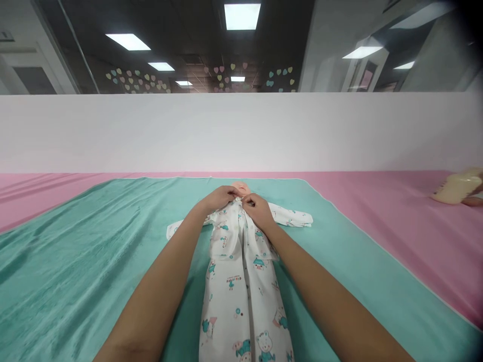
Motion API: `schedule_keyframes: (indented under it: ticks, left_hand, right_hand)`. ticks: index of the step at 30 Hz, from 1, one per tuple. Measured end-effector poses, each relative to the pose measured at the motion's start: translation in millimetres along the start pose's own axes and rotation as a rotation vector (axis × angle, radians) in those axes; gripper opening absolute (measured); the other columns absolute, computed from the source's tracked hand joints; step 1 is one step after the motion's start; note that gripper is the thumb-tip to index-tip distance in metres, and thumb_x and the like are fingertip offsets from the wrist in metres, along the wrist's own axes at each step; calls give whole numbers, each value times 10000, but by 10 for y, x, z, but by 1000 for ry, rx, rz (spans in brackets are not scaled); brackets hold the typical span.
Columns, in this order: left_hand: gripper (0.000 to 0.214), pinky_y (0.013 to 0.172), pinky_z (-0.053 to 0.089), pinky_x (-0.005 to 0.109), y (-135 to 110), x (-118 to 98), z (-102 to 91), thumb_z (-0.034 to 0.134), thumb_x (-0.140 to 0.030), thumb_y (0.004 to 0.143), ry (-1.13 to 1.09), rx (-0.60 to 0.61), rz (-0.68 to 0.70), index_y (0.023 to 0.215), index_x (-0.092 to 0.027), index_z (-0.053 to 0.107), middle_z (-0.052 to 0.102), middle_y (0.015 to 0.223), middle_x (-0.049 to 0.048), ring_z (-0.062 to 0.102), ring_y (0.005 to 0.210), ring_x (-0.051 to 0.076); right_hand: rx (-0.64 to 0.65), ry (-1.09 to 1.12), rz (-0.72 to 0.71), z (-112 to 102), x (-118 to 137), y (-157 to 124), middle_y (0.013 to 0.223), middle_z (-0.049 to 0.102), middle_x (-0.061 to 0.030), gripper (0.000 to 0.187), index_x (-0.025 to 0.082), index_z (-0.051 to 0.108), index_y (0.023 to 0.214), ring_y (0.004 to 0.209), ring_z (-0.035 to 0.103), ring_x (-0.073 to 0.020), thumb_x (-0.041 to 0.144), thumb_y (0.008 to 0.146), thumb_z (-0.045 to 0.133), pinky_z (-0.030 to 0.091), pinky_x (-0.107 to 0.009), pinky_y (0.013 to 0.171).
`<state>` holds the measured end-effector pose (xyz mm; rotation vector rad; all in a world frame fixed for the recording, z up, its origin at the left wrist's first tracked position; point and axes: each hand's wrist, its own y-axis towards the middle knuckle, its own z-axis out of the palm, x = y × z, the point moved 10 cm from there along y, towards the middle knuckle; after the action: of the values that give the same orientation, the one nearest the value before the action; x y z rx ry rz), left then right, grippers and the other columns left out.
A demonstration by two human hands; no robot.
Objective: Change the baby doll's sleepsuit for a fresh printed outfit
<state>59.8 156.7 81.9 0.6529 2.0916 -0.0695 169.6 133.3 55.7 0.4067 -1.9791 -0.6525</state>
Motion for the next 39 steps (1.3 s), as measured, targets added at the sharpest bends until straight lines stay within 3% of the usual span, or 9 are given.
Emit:
schedule_keyframes:
  ticks: [3, 8, 12, 21, 26, 30, 33, 36, 39]
  left_hand:
    - [254, 565, 348, 231, 36, 15, -12, 453, -71, 665, 105, -25, 12, 758, -178, 664, 596, 689, 26, 497, 611, 146]
    - [256, 645, 366, 260, 82, -41, 23, 418, -61, 650, 232, -35, 128, 737, -179, 627, 616, 798, 44, 530, 755, 192]
    - [225, 638, 361, 283, 90, -8, 21, 403, -65, 641, 298, -61, 135, 732, -175, 577, 596, 807, 51, 515, 735, 195]
    - [210, 640, 350, 282, 111, -24, 63, 357, -40, 599, 337, -70, 169, 700, -173, 483, 548, 783, 28, 481, 723, 172]
    - [179, 636, 354, 265, 114, 50, 43, 375, -99, 663, 281, -64, 108, 733, -173, 523, 554, 773, 14, 493, 716, 160]
    - [192, 634, 357, 254, 85, 39, 82, 395, -263, 768, 222, -3, 76, 740, -175, 565, 587, 827, 16, 510, 756, 165]
    - [224, 572, 338, 248, 74, 23, 89, 459, -375, 757, 277, -10, 44, 709, -175, 546, 570, 758, 13, 497, 673, 155]
    - [220, 528, 316, 241, 86, 51, 73, 507, -394, 725, 303, -43, 6, 688, -177, 515, 549, 704, 7, 477, 615, 141]
    - [151, 511, 315, 239, 104, 160, 41, 524, -322, 696, 316, -67, -68, 710, -173, 511, 570, 724, 19, 475, 602, 138]
  right_hand:
    - [-25, -36, 5, -28, -15, 6, 783, 582, -7, 142, 207, 541, 665, 749, 529, -147, 286, 758, 467, 406, -276, 710]
    - [-83, -62, 90, -123, -177, 25, 968, 577, -39, 201, 219, 612, 848, 833, 525, -161, 321, 789, 450, 396, -303, 756]
    - [-29, -96, 131, -81, -280, 51, 899, 593, -22, 180, 220, 623, 795, 845, 519, -165, 337, 769, 489, 386, -310, 777]
    - [-102, -145, 177, -135, -335, 38, 832, 591, -27, 148, 192, 593, 731, 757, 512, -147, 290, 761, 486, 387, -285, 721]
    - [-109, -140, 194, -143, -340, 29, 829, 583, -23, 143, 193, 589, 732, 748, 511, -143, 295, 758, 492, 385, -285, 719]
    - [-102, -133, 203, -134, -345, 15, 831, 574, -18, 147, 195, 583, 746, 749, 505, -144, 307, 764, 490, 386, -287, 719]
    - [-124, -111, 194, -153, -284, -6, 880, 559, -21, 166, 197, 578, 801, 709, 496, -132, 330, 780, 481, 391, -289, 704]
    - [-140, -57, 57, -167, -46, -13, 956, 532, -38, 202, 193, 571, 872, 682, 483, -114, 359, 791, 489, 396, -279, 694]
    - [-4, 3, -53, -43, 167, -15, 904, 533, -30, 250, 195, 572, 907, 710, 477, -120, 405, 793, 496, 391, -264, 683]
